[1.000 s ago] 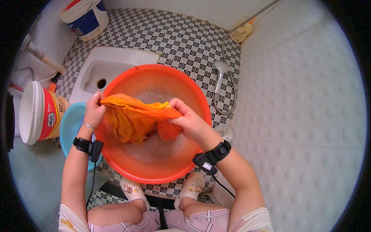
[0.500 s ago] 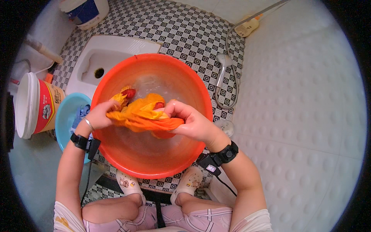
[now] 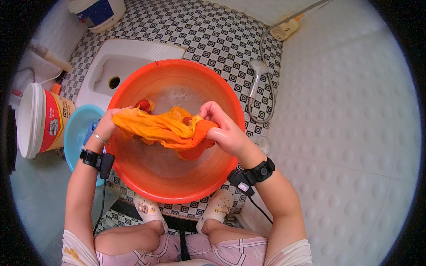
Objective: The person washes clothes in a basin of soapy water by hand, scrubbing and rinsing a yellow garment and then a blue-and-white patterned garment.
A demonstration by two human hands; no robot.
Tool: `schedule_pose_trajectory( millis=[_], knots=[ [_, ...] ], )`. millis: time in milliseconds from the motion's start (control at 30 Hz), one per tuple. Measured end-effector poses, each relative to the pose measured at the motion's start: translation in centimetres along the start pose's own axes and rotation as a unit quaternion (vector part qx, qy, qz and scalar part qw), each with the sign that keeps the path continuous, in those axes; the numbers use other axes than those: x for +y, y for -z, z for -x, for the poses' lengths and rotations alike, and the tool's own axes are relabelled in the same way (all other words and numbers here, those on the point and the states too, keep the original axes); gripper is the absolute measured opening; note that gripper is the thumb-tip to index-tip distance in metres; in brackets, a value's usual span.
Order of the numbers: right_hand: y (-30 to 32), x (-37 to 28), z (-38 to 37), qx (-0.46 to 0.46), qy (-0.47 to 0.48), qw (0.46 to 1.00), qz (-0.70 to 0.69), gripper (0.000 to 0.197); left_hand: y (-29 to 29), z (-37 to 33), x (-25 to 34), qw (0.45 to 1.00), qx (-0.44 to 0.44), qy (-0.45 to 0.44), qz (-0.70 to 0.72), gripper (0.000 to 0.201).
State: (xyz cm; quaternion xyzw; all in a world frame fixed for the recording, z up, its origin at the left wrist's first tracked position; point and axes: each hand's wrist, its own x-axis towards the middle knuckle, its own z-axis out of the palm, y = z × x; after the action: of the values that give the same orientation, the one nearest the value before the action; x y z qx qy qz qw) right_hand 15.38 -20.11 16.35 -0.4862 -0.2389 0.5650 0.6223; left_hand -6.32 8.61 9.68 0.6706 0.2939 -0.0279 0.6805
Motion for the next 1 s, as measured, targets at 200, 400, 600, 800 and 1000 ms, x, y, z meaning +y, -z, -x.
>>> schedule_pose_trajectory(
  millis=[200, 400, 600, 800, 1000],
  knots=[
    [-1.3, 1.3, -1.2, 0.033, 0.053, 0.89, 0.452, 0.062, -2.7, 1.1, 4.8, 0.893, -0.159, -0.023, 0.421, 0.056],
    [0.5, 3.8, -4.3, 0.09, 0.21, 0.795, 0.563, 0.032, -7.9, -0.2, 4.8, 0.81, -0.141, 0.058, 0.566, 0.062],
    [-6.3, 4.5, -7.2, 0.148, 0.253, 0.916, 0.276, 0.047, -13.0, -2.3, 1.6, 0.83, 0.002, 0.099, 0.549, 0.042],
    [-8.6, 5.9, -6.5, 0.141, 0.298, 0.83, 0.451, 0.032, -13.1, -1.5, 1.1, 0.814, -0.015, 0.136, 0.564, 0.042],
    [-8.2, 7.4, -7.1, 0.156, 0.281, 0.811, 0.489, 0.015, -13.3, -1.9, -0.7, 0.853, 0.057, 0.123, 0.505, 0.026]
  ],
)
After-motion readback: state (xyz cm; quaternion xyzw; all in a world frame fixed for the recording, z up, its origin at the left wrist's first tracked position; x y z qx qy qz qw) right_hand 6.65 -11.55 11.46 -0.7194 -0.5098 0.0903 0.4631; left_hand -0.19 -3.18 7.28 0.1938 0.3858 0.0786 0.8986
